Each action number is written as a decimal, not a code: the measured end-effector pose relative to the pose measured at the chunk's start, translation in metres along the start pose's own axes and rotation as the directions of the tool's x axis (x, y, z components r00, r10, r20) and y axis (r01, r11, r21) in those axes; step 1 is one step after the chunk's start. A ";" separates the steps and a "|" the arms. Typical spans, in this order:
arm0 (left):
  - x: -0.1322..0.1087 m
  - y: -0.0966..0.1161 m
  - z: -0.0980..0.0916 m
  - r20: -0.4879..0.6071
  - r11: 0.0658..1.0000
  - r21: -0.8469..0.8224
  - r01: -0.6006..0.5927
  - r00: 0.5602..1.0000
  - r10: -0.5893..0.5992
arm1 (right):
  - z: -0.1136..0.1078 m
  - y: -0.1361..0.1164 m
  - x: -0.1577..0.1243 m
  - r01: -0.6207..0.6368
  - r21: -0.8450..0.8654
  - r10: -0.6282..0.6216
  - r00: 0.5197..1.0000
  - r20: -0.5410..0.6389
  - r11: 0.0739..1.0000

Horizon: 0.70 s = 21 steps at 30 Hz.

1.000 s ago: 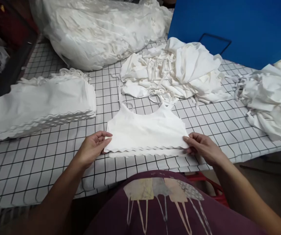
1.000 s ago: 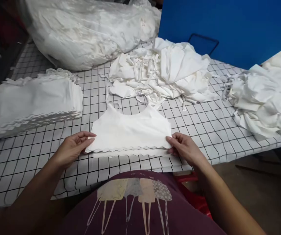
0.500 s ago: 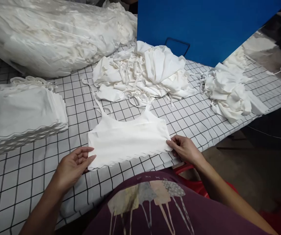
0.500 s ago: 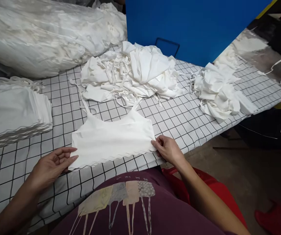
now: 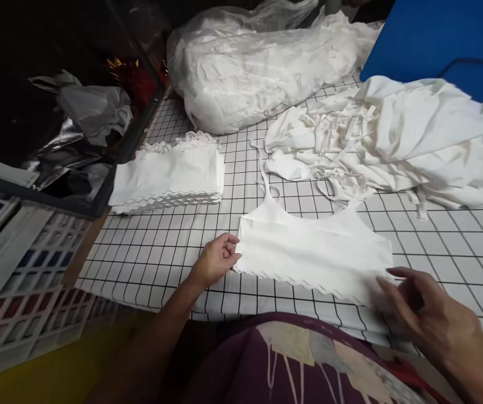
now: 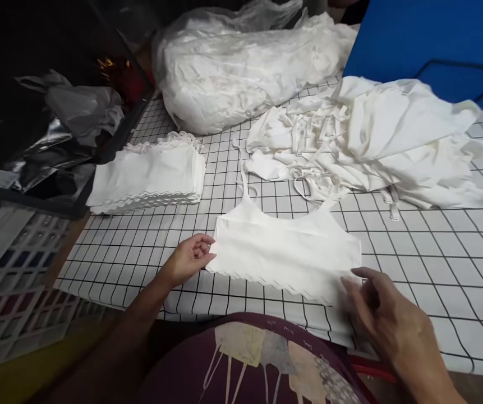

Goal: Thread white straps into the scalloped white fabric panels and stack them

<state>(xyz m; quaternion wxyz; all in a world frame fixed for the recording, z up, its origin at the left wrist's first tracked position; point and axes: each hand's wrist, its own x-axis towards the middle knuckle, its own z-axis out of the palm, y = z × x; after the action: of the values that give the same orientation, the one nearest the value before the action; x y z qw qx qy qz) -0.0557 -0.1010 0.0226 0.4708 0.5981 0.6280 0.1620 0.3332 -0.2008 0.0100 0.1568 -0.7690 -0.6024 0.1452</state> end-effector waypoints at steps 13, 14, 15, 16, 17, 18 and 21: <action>0.022 -0.008 0.035 -0.071 0.538 0.744 -0.397 0.753 0.654 | 0.022 -0.010 0.005 0.160 0.167 -0.190 0.965 0.181 0.973; 0.026 -0.007 0.035 -0.106 0.547 0.748 -0.376 0.747 0.657 | 0.019 -0.012 0.006 0.140 0.186 -0.179 0.961 0.213 0.972; 0.029 -0.002 0.036 -0.126 0.550 0.746 -0.376 0.731 0.671 | 0.016 -0.015 0.007 0.120 0.205 -0.169 0.955 0.243 0.971; 0.032 0.006 0.039 -0.127 0.543 0.738 -0.401 0.708 0.695 | 0.011 -0.017 0.009 0.101 0.228 -0.164 0.947 0.275 0.968; 0.035 0.018 0.045 -0.101 0.526 0.722 -0.449 0.683 0.723 | 0.006 -0.019 0.011 0.083 0.257 -0.164 0.936 0.312 0.963; 0.038 0.032 0.053 -0.051 0.498 0.695 -0.519 0.654 0.754 | -0.001 -0.021 0.014 0.064 0.291 -0.169 0.922 0.350 0.955; 0.051 0.080 0.094 0.168 0.357 0.550 -0.755 0.518 0.839 | -0.024 -0.026 0.032 0.024 0.359 -0.164 0.916 0.366 0.933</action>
<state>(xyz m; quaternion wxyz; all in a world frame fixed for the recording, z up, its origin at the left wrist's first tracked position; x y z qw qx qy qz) 0.0742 -0.0705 0.0157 0.0877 0.9221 0.3057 0.2202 0.3278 -0.1651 0.0420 0.1737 -0.6543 -0.6232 0.3916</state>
